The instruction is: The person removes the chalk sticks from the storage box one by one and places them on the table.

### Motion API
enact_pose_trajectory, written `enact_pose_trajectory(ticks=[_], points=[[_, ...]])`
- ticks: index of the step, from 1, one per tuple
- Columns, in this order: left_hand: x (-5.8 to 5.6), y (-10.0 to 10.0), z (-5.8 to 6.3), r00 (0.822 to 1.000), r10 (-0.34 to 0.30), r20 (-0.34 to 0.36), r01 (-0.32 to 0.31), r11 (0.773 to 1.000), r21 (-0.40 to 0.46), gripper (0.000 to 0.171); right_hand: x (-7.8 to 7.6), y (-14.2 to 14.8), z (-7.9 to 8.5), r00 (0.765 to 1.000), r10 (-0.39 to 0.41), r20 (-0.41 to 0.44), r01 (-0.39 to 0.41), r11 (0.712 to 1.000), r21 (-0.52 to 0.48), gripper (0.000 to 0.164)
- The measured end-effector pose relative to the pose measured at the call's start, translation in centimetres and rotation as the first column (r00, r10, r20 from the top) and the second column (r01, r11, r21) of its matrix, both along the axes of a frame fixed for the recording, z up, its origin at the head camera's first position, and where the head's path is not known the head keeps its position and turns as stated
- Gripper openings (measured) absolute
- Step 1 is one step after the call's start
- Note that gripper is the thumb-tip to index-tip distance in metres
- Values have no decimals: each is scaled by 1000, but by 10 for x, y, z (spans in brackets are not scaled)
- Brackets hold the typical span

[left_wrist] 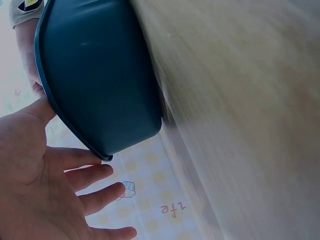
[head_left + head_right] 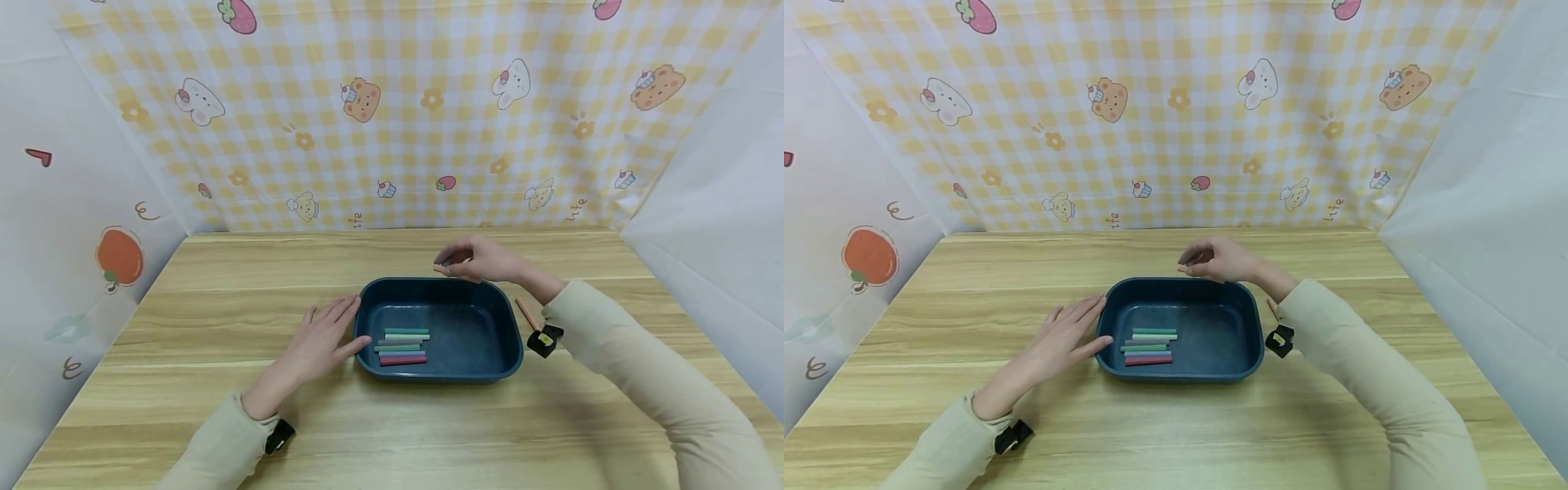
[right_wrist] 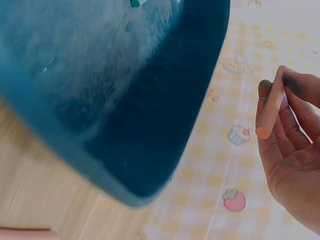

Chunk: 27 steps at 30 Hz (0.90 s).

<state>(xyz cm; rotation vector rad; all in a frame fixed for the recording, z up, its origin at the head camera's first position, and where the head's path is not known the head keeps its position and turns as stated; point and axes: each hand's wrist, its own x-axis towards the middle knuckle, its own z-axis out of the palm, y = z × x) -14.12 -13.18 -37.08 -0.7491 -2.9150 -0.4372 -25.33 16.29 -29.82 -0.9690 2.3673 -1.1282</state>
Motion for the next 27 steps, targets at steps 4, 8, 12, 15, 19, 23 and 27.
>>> enact_pose_trajectory(ticks=[4,8,12,15,19,23,27], points=[[0,0,0,1000,3,2,-3,1000,0,68,0,11,2,999,-19,-26,19,1000,-5,24],[0,0,0,1000,6,6,-6,1000,-2,68,0,23,4,998,-40,-50,39,999,-34,23],[0,0,0,1000,8,8,-8,1000,-4,68,2,35,4,997,-59,-55,56,997,-56,23],[0,0,0,1000,9,8,-9,1000,-2,68,2,44,2,995,-79,-64,75,996,-57,23],[0,0,0,1000,7,4,-7,1000,-3,68,3,55,-3,989,-133,-61,131,990,-42,26],[1,0,0,1000,4,0,-4,1000,-3,68,5,64,-7,980,-197,-34,196,980,-31,30],[0,0,0,1000,1,-3,-1,1000,-1,68,7,72,-10,969,-245,-15,244,969,-33,31]])
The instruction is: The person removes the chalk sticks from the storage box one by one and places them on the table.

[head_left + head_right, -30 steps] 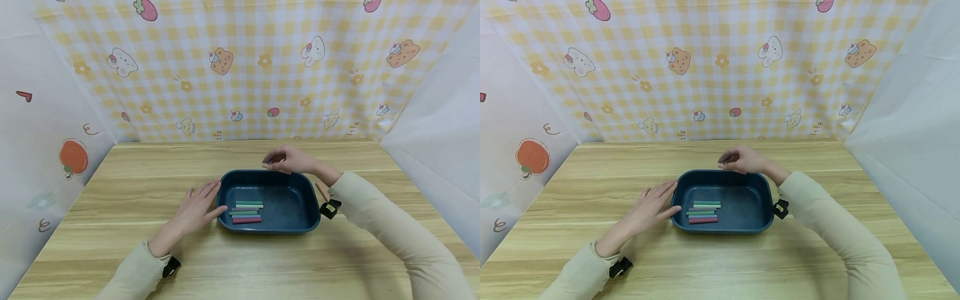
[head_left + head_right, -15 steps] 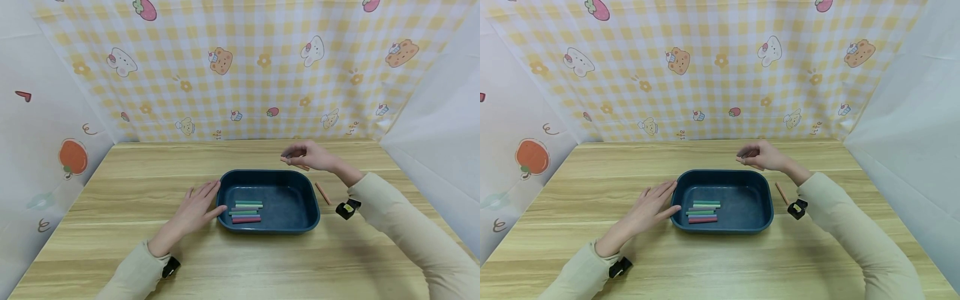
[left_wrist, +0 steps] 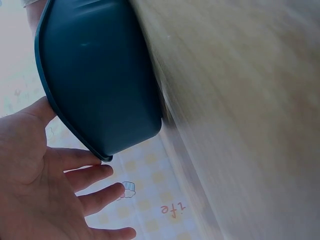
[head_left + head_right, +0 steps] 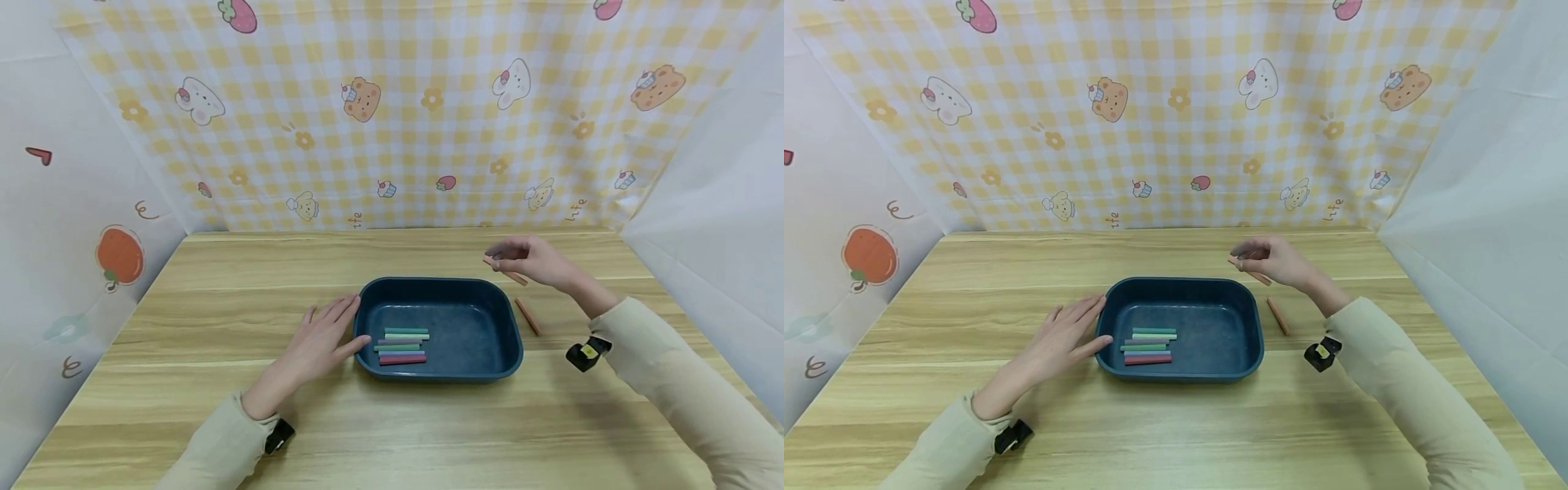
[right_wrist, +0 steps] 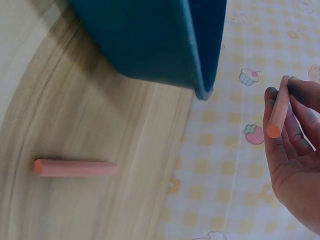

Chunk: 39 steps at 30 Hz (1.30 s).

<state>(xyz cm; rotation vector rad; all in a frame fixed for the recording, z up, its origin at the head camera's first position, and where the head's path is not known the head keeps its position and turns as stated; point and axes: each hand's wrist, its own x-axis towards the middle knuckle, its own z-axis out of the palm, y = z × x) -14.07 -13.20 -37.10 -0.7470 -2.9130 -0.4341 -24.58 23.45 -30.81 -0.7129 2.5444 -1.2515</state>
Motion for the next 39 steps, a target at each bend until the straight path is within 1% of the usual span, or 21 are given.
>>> enact_pose_trajectory(ticks=[3,6,9,15,24,29,35,39], points=[[0,0,0,1000,0,-2,0,1000,0,68,2,5,-2,1000,-12,7,13,1000,-26,30],[0,0,0,1000,-2,-5,2,1000,2,68,4,9,-3,1000,-8,0,8,999,-47,31],[0,0,0,1000,-4,-6,4,1000,3,68,5,14,-6,1000,-23,-13,23,999,-39,32],[0,-1,-1,1000,-3,-5,3,1000,-1,69,8,24,-16,996,-82,-15,82,996,-26,34],[0,-1,0,1000,1,6,-1,1000,5,69,12,36,-29,986,-165,27,166,986,-25,37],[0,-1,1,1000,-1,-1,1,1000,1,69,14,42,-36,981,-191,42,193,980,-41,37],[0,-1,1,1000,-3,0,3,1000,-3,69,15,51,-49,972,-231,33,232,971,-53,34],[0,-1,1,1000,-2,5,2,1000,-1,68,15,55,-59,964,-262,55,265,963,-44,35]])
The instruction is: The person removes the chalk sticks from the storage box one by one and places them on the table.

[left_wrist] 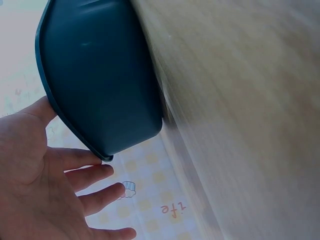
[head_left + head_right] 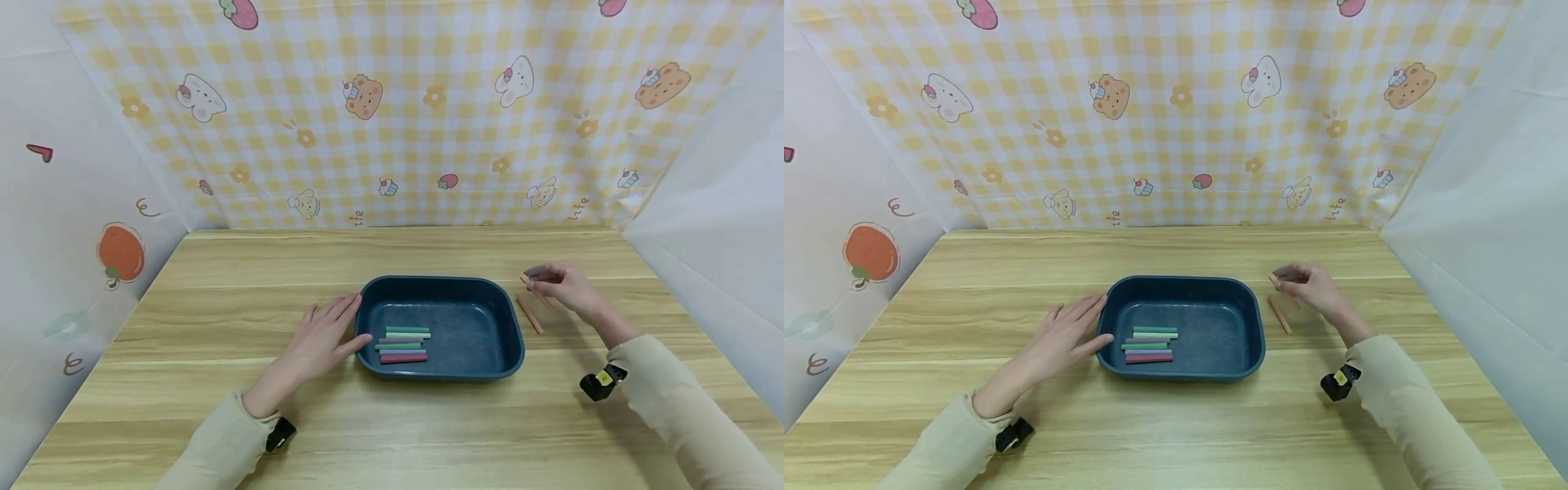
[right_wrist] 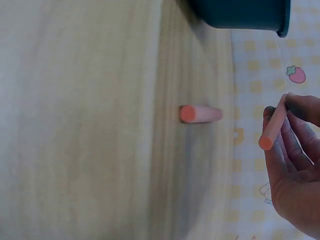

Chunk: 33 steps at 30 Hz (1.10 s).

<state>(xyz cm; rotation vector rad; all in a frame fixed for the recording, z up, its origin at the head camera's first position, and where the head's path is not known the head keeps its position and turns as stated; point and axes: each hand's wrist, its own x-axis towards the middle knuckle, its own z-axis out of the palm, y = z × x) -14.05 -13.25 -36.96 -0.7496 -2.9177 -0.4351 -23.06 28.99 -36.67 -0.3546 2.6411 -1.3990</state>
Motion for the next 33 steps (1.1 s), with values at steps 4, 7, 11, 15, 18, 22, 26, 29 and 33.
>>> enact_pose_trajectory(ticks=[4,7,11,15,18,22,26,29,33], points=[[0,0,0,1000,3,4,-3,1000,1,68,2,4,-7,1000,-16,22,16,1000,-2,36],[0,0,1,1000,6,9,-6,1000,2,68,3,6,-10,1000,-24,11,24,1000,-3,34],[0,0,1,1000,6,13,-6,1000,2,68,4,7,-15,999,-51,-4,51,999,17,30],[0,1,1,1000,6,14,-6,1000,-2,68,5,6,-19,996,-95,2,94,990,101,31],[0,0,1,1000,7,14,-7,1000,-7,68,6,5,-22,993,-118,8,115,976,185,33],[0,0,1,1000,8,11,-8,1000,-11,68,5,4,-25,992,-129,-6,127,962,242,32],[0,0,1,1000,8,7,-8,1000,-9,68,5,4,-26,992,-120,-28,123,958,260,28],[-1,0,0,1000,7,3,-7,1000,-11,69,5,3,-26,994,-110,-26,113,957,267,26],[-1,0,0,1000,9,1,-9,1000,-15,69,7,2,-25,995,-102,-13,101,959,264,26]])
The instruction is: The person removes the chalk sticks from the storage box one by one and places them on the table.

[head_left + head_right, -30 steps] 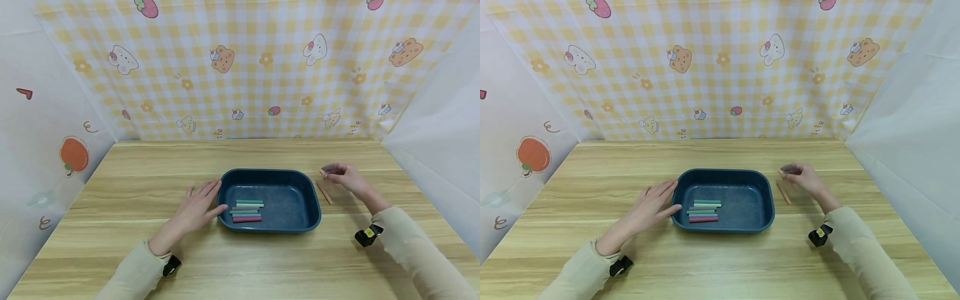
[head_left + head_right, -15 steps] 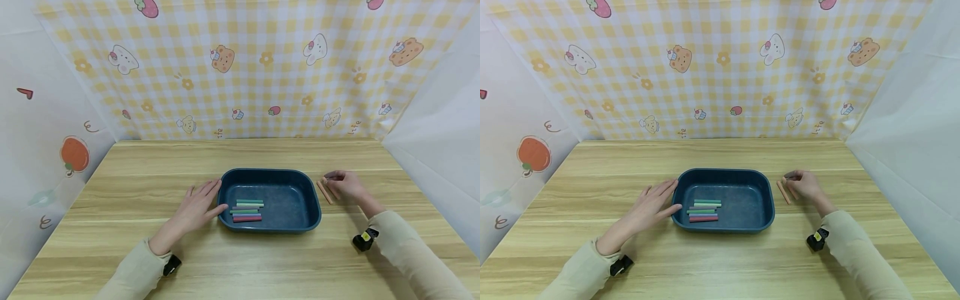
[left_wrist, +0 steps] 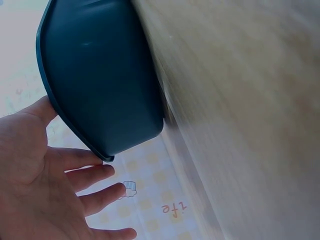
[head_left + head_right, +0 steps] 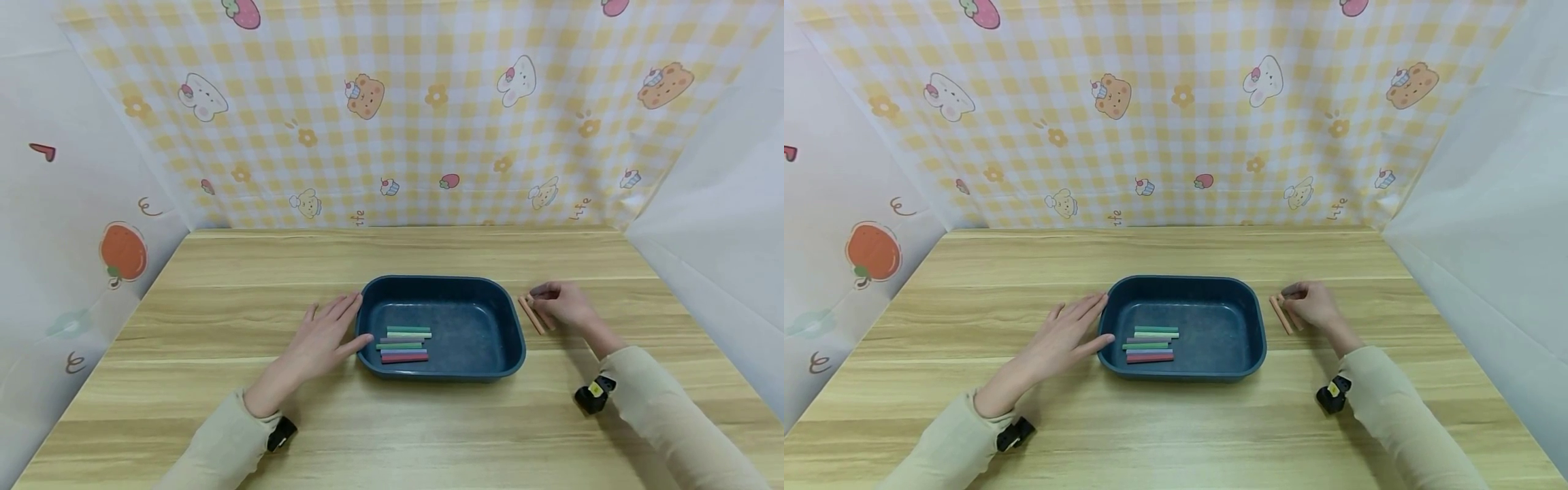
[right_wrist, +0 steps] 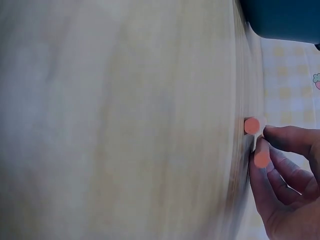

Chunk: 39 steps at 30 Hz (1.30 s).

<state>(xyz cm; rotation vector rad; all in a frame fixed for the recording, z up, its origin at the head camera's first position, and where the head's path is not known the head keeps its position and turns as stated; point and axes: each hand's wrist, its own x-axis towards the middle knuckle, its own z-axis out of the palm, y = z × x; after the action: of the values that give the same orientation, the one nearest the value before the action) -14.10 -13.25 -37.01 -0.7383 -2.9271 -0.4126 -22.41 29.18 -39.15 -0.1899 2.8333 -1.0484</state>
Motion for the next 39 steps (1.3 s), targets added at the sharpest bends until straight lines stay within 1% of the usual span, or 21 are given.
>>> enact_pose_trajectory(ticks=[7,11,16,19,22,25,29,33,37,39], points=[[1,1,1,1000,2,0,-2,1000,-5,68,2,-1,0,1000,9,11,-8,1000,-20,27],[1,1,1,1000,2,0,-2,1000,-4,68,2,-2,-1,1000,0,19,1,999,-34,28],[1,1,0,1000,2,0,-2,1000,-2,69,3,-1,0,1000,0,23,1,1000,-30,28],[1,1,0,1000,3,0,-3,1000,0,68,3,0,2,1000,-6,25,6,1000,-24,31],[1,0,1,1000,4,0,-4,1000,5,68,3,1,6,1000,-1,17,2,999,-51,33],[2,0,1,1000,5,1,-5,1000,5,68,1,2,11,1000,4,-15,-6,996,-94,33],[1,0,1,1000,5,-1,-5,1000,1,68,-2,3,19,998,7,-68,-18,987,-158,34],[1,0,0,1000,6,-4,-6,1000,1,68,-4,1,28,995,18,-100,-40,974,-223,40],[1,0,0,1000,3,-7,-3,1000,3,68,-6,-2,38,992,34,-121,-65,963,-263,43],[1,0,0,1000,3,-6,-3,1000,3,68,-6,-3,42,991,33,-127,-66,961,-267,45]])
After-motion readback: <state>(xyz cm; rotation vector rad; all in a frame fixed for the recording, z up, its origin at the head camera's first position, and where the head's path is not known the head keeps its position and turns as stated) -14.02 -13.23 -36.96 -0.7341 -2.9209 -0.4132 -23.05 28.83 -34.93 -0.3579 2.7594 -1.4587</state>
